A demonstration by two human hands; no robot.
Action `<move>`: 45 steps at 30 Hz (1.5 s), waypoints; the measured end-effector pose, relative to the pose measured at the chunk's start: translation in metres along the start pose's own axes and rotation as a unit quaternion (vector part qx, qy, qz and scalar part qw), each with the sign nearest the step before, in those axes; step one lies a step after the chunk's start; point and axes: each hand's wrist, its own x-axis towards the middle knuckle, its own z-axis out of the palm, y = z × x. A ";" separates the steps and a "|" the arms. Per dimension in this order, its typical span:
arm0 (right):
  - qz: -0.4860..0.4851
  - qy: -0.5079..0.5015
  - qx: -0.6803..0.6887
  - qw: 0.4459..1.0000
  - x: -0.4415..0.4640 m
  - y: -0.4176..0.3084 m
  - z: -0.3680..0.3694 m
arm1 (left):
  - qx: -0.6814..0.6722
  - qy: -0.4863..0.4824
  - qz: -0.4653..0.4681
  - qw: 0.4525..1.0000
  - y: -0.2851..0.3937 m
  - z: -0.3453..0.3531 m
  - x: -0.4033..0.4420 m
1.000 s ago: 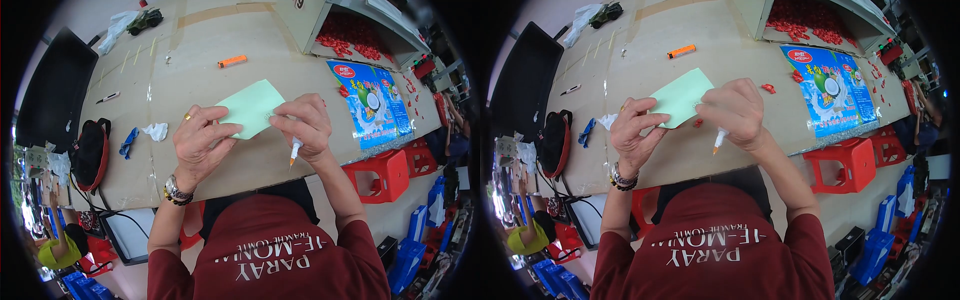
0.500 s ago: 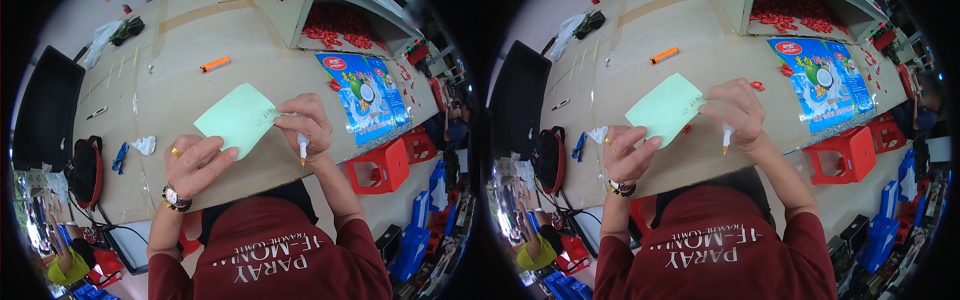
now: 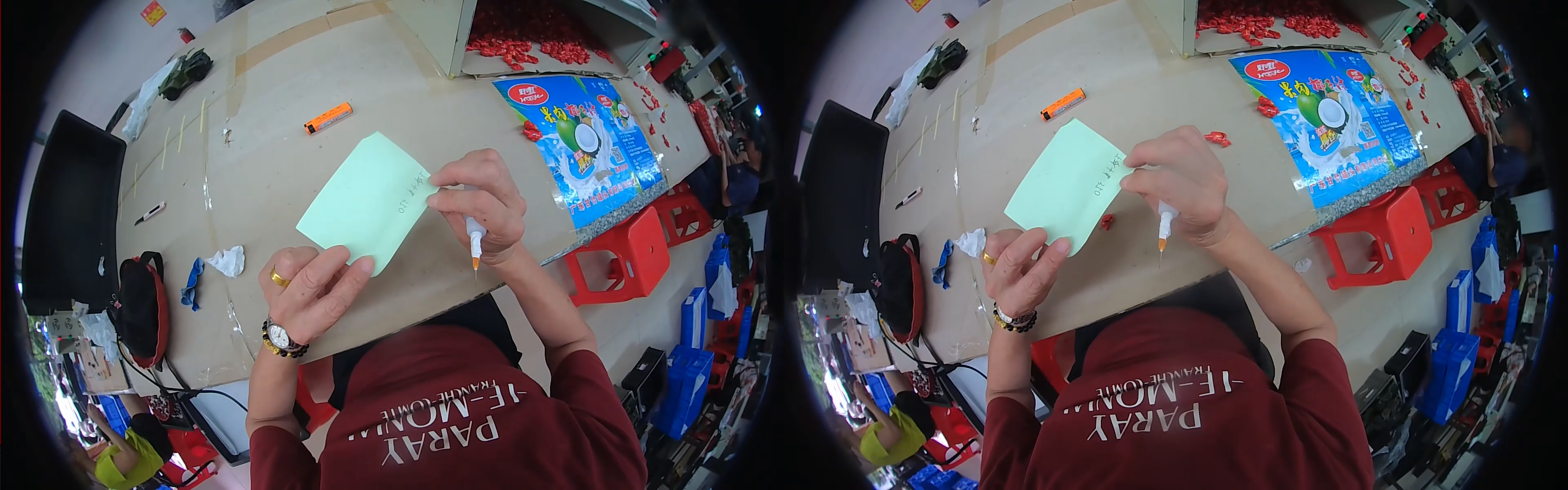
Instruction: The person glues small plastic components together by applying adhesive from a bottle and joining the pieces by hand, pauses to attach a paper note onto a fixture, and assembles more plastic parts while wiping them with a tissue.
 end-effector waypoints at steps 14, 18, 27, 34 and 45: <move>0.262 -0.045 0.108 0.958 0.000 -0.020 0.007 | -0.133 0.030 -0.170 0.976 -0.017 0.011 0.033; 0.525 -0.078 0.193 0.825 -0.001 -0.026 0.008 | -0.272 -0.086 -0.395 0.873 -0.043 0.019 0.060; 0.623 -0.095 0.206 0.748 -0.009 -0.001 -0.011 | -0.250 -0.409 -0.304 0.823 -0.120 0.100 0.061; 0.544 -0.222 0.050 0.808 -0.001 0.025 -0.020 | -0.169 -0.405 -0.242 0.865 -0.126 0.116 0.050; 0.357 -0.254 -0.031 0.898 0.005 0.057 0.000 | -0.108 -0.337 -0.227 0.907 -0.132 0.116 0.021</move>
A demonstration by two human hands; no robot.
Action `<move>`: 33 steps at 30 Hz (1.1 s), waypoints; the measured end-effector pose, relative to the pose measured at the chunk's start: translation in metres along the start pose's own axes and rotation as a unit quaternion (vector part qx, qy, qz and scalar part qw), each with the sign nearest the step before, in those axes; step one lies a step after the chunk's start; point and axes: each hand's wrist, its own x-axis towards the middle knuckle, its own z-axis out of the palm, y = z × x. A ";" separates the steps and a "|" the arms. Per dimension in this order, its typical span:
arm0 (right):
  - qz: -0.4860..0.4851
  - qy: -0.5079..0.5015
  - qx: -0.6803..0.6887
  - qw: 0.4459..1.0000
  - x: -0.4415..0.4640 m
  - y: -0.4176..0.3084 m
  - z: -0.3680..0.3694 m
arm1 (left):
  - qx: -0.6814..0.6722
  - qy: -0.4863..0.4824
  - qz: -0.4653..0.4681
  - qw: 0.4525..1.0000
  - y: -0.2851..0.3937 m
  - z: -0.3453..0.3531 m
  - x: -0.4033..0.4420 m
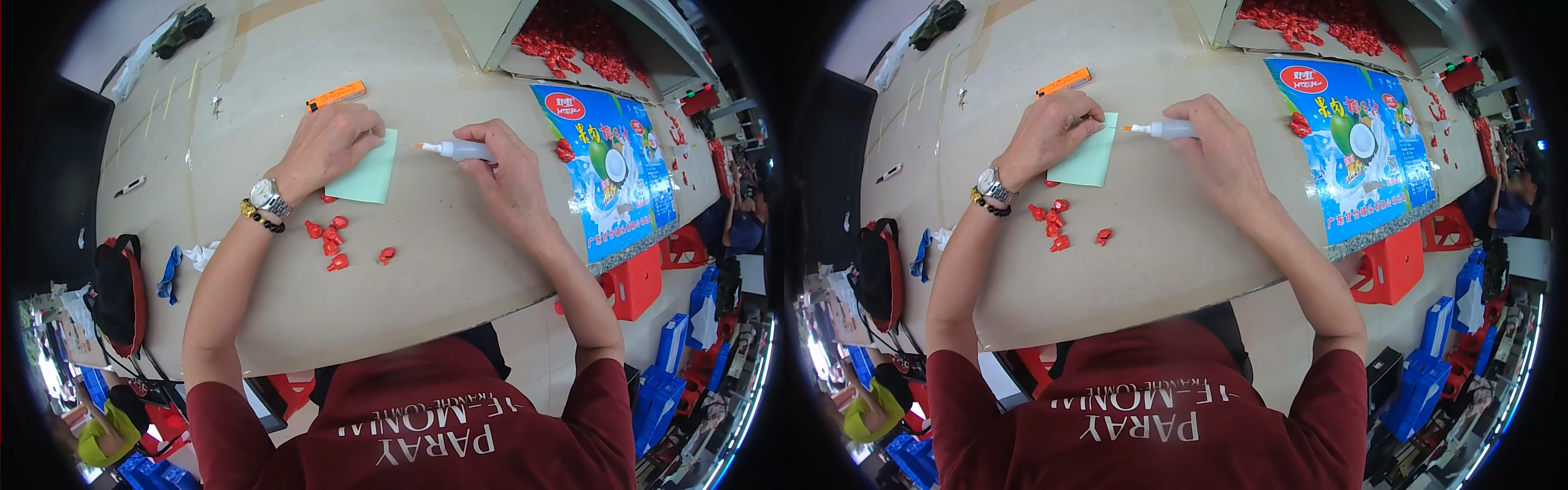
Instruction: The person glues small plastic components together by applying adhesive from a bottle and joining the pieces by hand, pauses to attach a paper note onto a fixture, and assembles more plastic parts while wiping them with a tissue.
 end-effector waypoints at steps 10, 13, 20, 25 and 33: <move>-0.054 0.009 -0.091 0.994 0.012 0.009 0.011 | -0.064 -0.031 0.023 0.997 0.001 -0.010 -0.017; -0.070 0.014 -0.112 0.991 0.015 0.008 0.014 | -0.068 -0.058 0.005 0.996 0.001 -0.013 -0.018; -0.083 0.025 -0.148 0.985 0.020 0.008 0.019 | -0.083 -0.074 0.011 0.994 -0.001 -0.015 -0.018; -0.092 0.023 -0.156 0.983 0.019 0.008 0.021 | -0.092 -0.078 0.013 0.993 -0.004 -0.014 -0.018; -0.095 0.015 -0.157 0.983 0.015 0.002 0.019 | -0.090 -0.077 0.012 0.993 -0.005 -0.013 -0.019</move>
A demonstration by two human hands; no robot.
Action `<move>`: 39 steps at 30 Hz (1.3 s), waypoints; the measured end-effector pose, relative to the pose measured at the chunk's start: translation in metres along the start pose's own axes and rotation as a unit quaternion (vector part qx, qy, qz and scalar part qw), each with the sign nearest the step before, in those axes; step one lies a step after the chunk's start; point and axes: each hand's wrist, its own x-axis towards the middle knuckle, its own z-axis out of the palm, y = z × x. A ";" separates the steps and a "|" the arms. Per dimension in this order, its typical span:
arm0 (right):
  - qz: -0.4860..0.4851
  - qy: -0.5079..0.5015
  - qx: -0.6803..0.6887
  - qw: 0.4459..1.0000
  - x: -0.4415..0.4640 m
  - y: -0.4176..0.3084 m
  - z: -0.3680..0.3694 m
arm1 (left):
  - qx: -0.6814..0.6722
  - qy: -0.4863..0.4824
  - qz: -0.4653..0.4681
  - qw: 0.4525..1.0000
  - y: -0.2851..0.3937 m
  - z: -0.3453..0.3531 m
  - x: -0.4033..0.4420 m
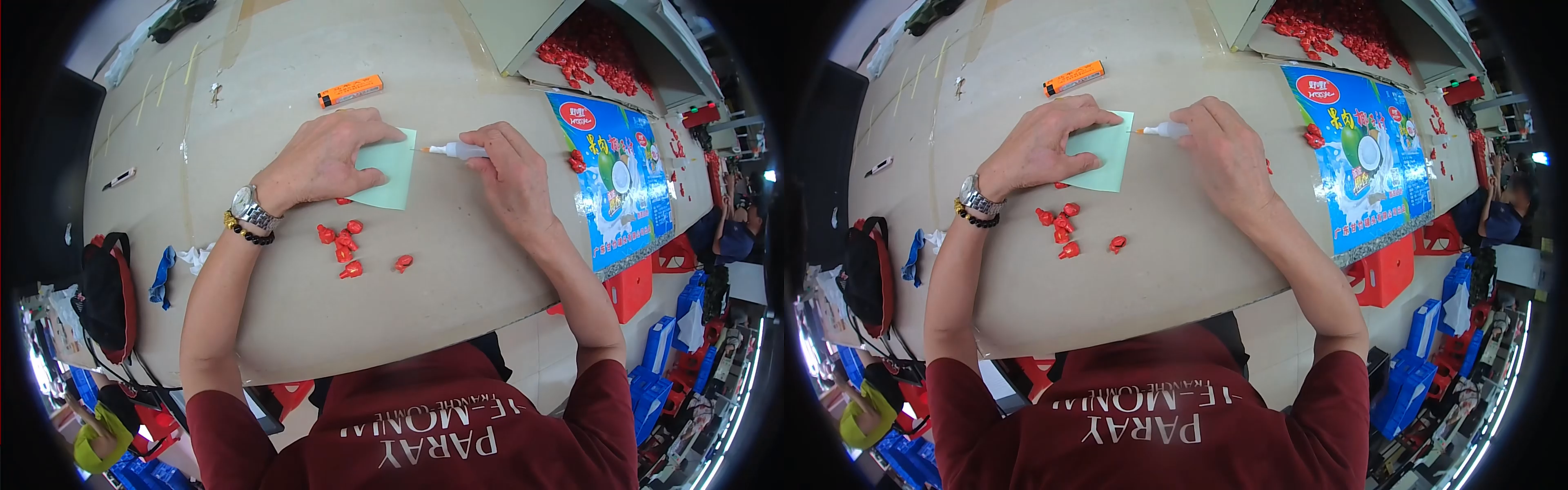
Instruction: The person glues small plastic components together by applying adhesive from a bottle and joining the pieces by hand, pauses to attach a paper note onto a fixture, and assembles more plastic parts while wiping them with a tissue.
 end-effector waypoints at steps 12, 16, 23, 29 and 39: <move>-0.021 -0.013 0.021 0.999 -0.007 -0.007 -0.003 | -0.008 0.006 0.008 1.000 -0.003 0.002 0.001; -0.023 -0.010 0.025 0.999 -0.010 -0.011 -0.004 | -0.007 0.011 0.016 1.000 -0.004 0.003 0.001; -0.022 -0.023 0.028 0.999 -0.017 -0.018 -0.008 | -0.007 0.014 0.017 1.000 -0.005 0.004 0.001; -0.025 -0.038 0.028 0.999 -0.022 -0.024 -0.011 | -0.015 0.006 0.010 1.000 -0.004 0.003 0.001; -0.045 -0.037 0.032 0.998 -0.031 -0.028 -0.011 | -0.014 0.004 0.019 1.000 -0.005 0.003 0.001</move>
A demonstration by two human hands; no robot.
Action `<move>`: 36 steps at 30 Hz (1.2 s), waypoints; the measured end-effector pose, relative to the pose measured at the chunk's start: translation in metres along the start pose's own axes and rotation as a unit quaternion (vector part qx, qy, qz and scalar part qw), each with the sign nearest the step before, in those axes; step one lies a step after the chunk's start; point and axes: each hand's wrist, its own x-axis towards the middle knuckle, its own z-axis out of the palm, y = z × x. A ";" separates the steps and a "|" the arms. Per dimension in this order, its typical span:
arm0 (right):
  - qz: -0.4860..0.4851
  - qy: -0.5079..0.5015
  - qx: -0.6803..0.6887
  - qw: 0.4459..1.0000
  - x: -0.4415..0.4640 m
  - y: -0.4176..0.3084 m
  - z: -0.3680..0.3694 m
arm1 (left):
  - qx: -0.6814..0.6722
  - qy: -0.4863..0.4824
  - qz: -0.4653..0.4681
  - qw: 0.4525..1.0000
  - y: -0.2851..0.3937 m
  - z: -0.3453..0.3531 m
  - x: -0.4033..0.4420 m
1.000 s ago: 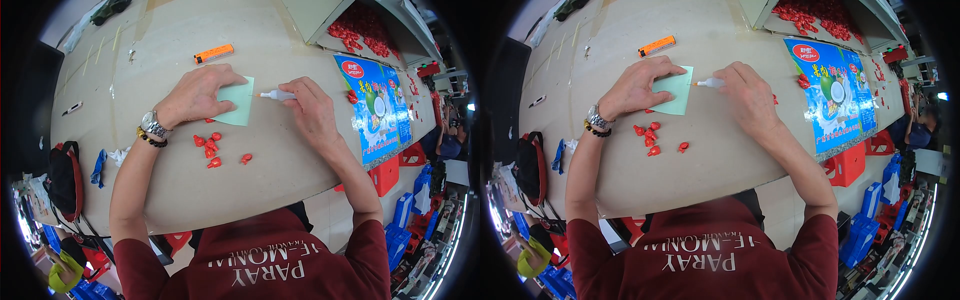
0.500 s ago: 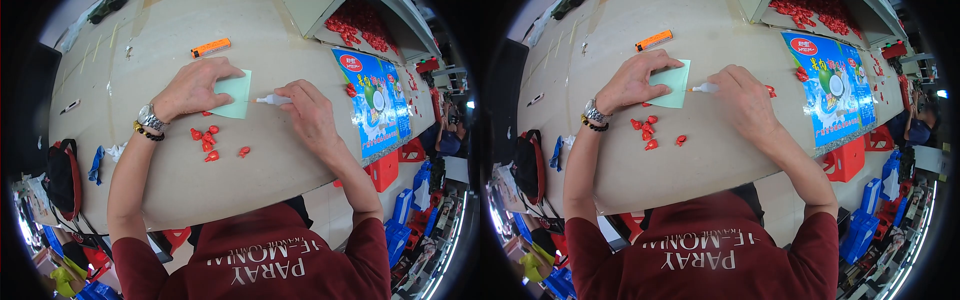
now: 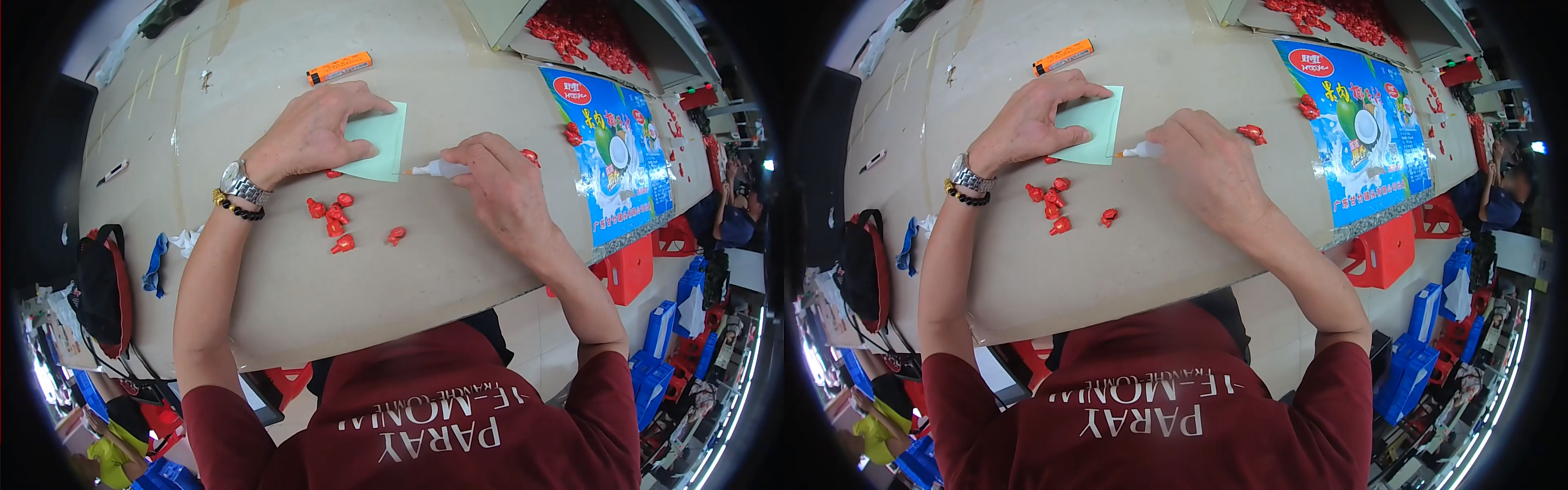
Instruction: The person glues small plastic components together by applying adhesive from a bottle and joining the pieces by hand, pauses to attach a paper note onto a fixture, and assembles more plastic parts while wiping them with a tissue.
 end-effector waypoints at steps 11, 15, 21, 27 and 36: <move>0.016 0.017 0.015 1.000 0.001 0.002 -0.003 | -0.003 -0.001 -0.003 1.000 0.000 0.000 0.000; 0.022 0.052 0.016 0.998 0.013 0.013 -0.002 | 0.002 0.005 -0.002 1.000 0.001 0.000 0.000; 0.048 0.070 -0.002 0.996 0.032 0.028 0.003 | -0.001 0.005 -0.005 1.000 0.003 -0.001 0.000; 0.046 0.051 -0.031 0.997 0.037 0.037 0.007 | -0.004 0.004 -0.016 1.000 0.005 -0.003 -0.001; 0.051 0.041 -0.040 0.997 0.041 0.043 0.009 | -0.004 -0.008 -0.024 1.000 0.006 -0.004 0.000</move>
